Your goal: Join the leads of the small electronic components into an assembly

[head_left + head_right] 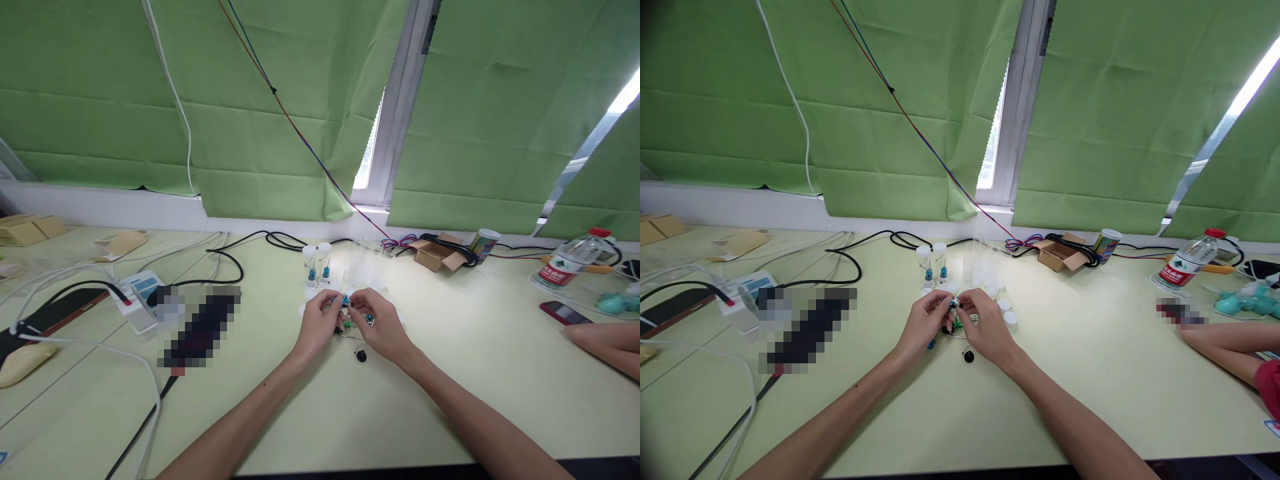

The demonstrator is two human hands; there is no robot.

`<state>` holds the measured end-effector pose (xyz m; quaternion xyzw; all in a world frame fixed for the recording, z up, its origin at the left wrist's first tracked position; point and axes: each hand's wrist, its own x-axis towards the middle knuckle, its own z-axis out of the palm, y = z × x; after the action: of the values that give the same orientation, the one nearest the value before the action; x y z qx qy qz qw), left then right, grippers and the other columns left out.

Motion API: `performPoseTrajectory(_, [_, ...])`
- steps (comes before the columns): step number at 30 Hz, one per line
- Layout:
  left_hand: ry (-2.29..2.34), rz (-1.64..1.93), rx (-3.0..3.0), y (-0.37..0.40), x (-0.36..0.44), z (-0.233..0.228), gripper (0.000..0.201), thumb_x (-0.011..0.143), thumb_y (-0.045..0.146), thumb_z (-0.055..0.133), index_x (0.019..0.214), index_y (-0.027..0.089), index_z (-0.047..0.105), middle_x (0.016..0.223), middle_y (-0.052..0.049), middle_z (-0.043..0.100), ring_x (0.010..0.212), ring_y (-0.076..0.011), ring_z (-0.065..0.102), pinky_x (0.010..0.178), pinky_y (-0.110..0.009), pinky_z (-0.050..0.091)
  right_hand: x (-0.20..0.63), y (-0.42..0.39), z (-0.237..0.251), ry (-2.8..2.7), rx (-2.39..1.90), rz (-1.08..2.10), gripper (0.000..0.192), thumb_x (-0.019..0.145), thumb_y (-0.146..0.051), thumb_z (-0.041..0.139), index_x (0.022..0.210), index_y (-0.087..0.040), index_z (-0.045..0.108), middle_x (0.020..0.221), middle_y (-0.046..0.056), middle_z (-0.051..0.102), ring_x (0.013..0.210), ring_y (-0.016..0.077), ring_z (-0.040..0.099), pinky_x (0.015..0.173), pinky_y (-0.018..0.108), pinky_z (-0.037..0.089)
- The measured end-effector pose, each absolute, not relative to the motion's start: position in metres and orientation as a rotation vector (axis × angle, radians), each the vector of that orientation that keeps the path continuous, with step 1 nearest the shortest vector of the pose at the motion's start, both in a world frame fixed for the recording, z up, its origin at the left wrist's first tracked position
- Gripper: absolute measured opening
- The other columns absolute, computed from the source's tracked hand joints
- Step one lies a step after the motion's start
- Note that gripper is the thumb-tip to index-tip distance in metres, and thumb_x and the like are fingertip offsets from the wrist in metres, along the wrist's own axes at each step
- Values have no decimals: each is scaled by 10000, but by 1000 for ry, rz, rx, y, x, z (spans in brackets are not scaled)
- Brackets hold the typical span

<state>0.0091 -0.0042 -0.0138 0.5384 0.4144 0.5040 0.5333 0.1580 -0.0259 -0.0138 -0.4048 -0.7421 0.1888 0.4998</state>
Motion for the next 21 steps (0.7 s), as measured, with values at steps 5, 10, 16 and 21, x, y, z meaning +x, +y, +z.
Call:
performPoseTrajectory(5, [997, 1178, 1308, -7, 9, -9, 280, 814, 465, 608, 814, 185, 605, 568, 32, 546, 458, -97, 512, 487, -226, 428, 158, -27, -12, -1790, -992, 456, 81, 904, -205, 546, 983, -207, 564, 928, 67, 622, 824, 185, 644, 744, 327, 588])
performPoseTrajectory(10, [978, 1146, 1315, -7, 9, -10, 288, 831, 475, 577, 809, 188, 588, 622, 24, 551, 457, -91, 506, 450, -221, 414, 158, -28, -11, -1791, -996, 452, 76, 902, -199, 545, 975, -205, 560, 928, 66, 626, 817, 183, 648, 734, 326, 588])
performPoseTrajectory(16, [964, 1129, 1325, -5, 9, -13, 303, 839, 489, 564, 819, 187, 578, 638, 21, 535, 467, -95, 510, 431, -215, 415, 159, -27, -12, -1804, -1007, 421, 81, 904, -205, 538, 980, -211, 567, 924, 66, 634, 822, 192, 648, 737, 334, 581])
performPoseTrajectory(21, [965, 1134, 1319, -5, 9, -13, 308, 836, 494, 566, 814, 187, 574, 614, 22, 525, 464, -96, 508, 424, -211, 413, 159, -27, -11, -1809, -1003, 403, 81, 898, -193, 539, 970, -211, 572, 919, 64, 632, 815, 190, 639, 738, 336, 571])
